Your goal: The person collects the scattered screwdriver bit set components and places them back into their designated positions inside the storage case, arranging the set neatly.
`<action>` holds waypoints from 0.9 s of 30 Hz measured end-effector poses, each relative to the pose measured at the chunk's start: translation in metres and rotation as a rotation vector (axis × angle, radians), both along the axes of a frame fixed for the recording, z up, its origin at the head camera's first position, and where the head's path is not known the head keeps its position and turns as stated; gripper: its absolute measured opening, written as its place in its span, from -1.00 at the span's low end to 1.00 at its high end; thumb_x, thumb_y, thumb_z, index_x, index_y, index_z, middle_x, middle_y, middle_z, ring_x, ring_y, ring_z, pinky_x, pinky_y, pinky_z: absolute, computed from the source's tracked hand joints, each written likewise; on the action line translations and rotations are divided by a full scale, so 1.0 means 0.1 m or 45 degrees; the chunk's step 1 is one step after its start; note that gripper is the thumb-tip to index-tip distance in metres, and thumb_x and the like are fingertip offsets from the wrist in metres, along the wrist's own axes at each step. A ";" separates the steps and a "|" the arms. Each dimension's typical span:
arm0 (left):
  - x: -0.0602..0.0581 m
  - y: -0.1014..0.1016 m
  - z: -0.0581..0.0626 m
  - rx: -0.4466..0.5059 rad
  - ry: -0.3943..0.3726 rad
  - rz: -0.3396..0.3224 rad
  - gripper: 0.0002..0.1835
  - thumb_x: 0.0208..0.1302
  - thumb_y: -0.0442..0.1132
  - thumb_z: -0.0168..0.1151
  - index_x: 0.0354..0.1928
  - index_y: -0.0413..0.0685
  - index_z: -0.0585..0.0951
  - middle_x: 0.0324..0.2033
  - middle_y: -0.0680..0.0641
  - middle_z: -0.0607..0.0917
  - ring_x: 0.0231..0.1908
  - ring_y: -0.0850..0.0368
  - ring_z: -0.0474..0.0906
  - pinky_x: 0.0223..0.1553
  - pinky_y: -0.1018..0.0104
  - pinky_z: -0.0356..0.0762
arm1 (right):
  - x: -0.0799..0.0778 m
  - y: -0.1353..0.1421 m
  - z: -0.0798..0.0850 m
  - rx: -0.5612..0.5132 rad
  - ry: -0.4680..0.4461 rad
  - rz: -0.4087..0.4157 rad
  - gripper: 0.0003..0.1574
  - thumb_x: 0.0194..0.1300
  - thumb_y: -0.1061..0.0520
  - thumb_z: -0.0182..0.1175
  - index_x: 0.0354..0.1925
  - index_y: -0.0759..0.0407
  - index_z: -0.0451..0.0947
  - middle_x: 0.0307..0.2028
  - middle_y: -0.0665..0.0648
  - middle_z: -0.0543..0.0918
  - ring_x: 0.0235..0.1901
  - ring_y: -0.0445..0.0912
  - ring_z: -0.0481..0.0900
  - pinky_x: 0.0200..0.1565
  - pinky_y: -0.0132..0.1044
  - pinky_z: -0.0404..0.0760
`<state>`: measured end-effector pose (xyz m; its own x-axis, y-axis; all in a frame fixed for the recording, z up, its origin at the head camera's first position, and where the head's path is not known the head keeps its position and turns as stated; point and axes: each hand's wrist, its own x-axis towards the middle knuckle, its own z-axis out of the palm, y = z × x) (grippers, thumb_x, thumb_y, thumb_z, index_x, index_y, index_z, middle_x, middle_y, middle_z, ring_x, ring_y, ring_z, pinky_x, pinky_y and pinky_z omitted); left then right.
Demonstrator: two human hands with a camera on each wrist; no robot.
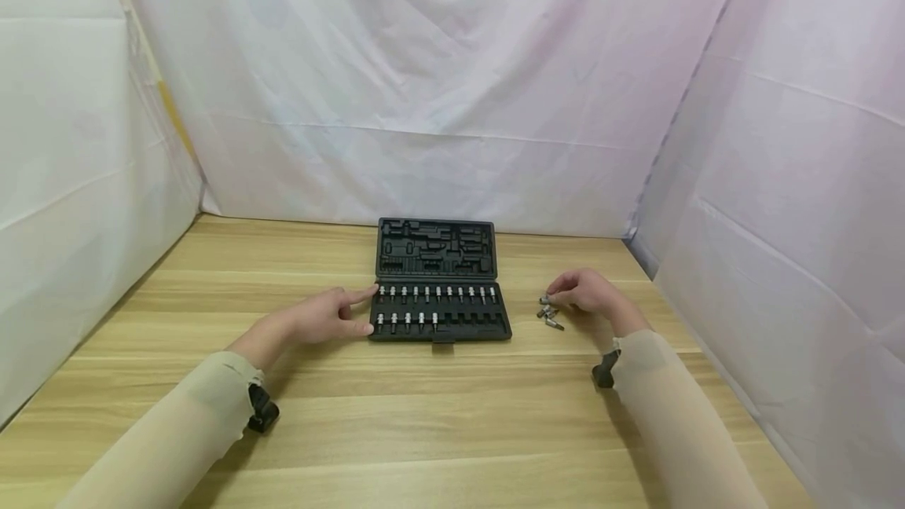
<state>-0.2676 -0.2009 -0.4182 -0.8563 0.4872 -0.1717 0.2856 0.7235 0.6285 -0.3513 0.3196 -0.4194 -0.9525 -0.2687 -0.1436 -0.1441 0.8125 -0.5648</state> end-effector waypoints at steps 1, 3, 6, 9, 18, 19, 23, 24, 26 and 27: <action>0.00 0.00 0.00 0.004 -0.001 -0.002 -0.04 0.52 0.13 0.40 0.77 0.07 0.15 -0.31 -0.07 0.52 -0.34 0.09 0.35 -0.21 0.18 0.43 | 0.00 0.00 0.00 -0.004 0.001 -0.001 -0.76 0.51 0.07 0.43 0.01 0.18 0.82 -0.02 0.17 0.84 -0.04 -0.02 0.59 0.01 -0.22 0.50; 0.00 0.00 -0.01 0.008 0.000 -0.006 -0.04 0.52 0.13 0.40 0.77 0.07 0.15 -0.32 -0.06 0.52 -0.35 0.10 0.35 -0.22 0.18 0.42 | 0.00 0.00 0.00 -0.010 0.002 -0.002 -0.76 0.51 0.08 0.43 0.00 0.20 0.81 -0.03 0.17 0.83 -0.05 -0.02 0.59 0.00 -0.22 0.49; 0.00 -0.01 -0.01 0.008 0.001 -0.004 -0.04 0.52 0.13 0.40 0.77 0.07 0.16 -0.34 -0.05 0.53 -0.37 0.10 0.34 -0.24 0.19 0.42 | 0.00 0.00 -0.01 -0.019 0.002 -0.006 -0.75 0.52 0.08 0.41 0.01 0.22 0.81 -0.03 0.18 0.82 -0.06 -0.02 0.58 0.00 -0.22 0.49; 0.00 -0.01 -0.02 0.009 -0.004 -0.003 -0.04 0.52 0.13 0.40 0.77 0.07 0.15 -0.35 -0.05 0.52 -0.38 0.11 0.34 -0.25 0.20 0.41 | 0.00 0.02 0.00 -0.035 -0.004 -0.020 -0.72 0.53 0.06 0.40 0.05 0.23 0.79 -0.03 0.19 0.80 -0.08 -0.03 0.59 -0.03 -0.23 0.53; -0.02 -0.02 0.01 -0.009 -0.014 0.004 -0.04 0.53 0.14 0.39 0.78 0.10 0.13 -0.30 -0.08 0.55 -0.36 0.10 0.36 -0.25 0.20 0.43 | 0.03 -0.03 0.09 -0.174 0.018 -0.022 -0.63 0.66 0.02 0.25 0.18 0.28 0.66 0.05 0.26 0.76 0.04 0.07 0.67 0.09 -0.09 0.62; -0.02 -0.01 0.01 -0.016 -0.015 0.009 -0.04 0.53 0.14 0.39 0.78 0.12 0.13 -0.30 -0.08 0.55 -0.37 0.11 0.36 -0.25 0.20 0.43 | 0.03 -0.05 0.11 -0.199 0.019 -0.017 -0.61 0.67 0.01 0.25 0.19 0.28 0.65 0.06 0.27 0.76 0.06 0.10 0.68 0.12 -0.04 0.63; -0.02 -0.01 0.01 -0.018 -0.007 0.000 -0.04 0.53 0.15 0.39 0.78 0.11 0.14 -0.32 -0.06 0.57 -0.37 0.11 0.37 -0.24 0.19 0.44 | 0.05 -0.14 0.15 -0.253 0.024 0.005 -0.48 0.68 -0.07 0.24 0.34 0.25 0.59 0.13 0.25 0.79 0.16 0.17 0.71 0.22 0.12 0.62; -0.02 -0.01 0.00 -0.016 -0.009 -0.002 -0.04 0.53 0.14 0.39 0.78 0.10 0.14 -0.33 -0.06 0.57 -0.38 0.12 0.37 -0.24 0.19 0.44 | 0.06 -0.17 0.16 -0.265 0.026 0.008 -0.45 0.68 -0.09 0.24 0.39 0.22 0.58 0.14 0.24 0.80 0.17 0.18 0.70 0.22 0.14 0.62; -0.02 -0.01 0.00 -0.006 -0.010 -0.008 -0.04 0.53 0.13 0.39 0.77 0.08 0.14 -0.36 -0.06 0.57 -0.41 0.12 0.35 -0.26 0.19 0.44 | 0.08 -0.24 0.17 -0.312 0.017 0.014 -0.41 0.68 -0.12 0.24 0.46 0.14 0.55 0.18 0.24 0.79 0.16 0.20 0.69 0.17 0.14 0.62; -0.01 -0.01 0.00 -0.004 -0.012 -0.007 -0.04 0.53 0.13 0.39 0.77 0.08 0.14 -0.37 -0.05 0.56 -0.40 0.12 0.35 -0.26 0.19 0.43 | 0.09 -0.27 0.18 -0.343 0.008 0.029 -0.39 0.68 -0.12 0.23 0.49 0.13 0.53 0.20 0.26 0.78 0.13 0.21 0.69 0.12 0.12 0.62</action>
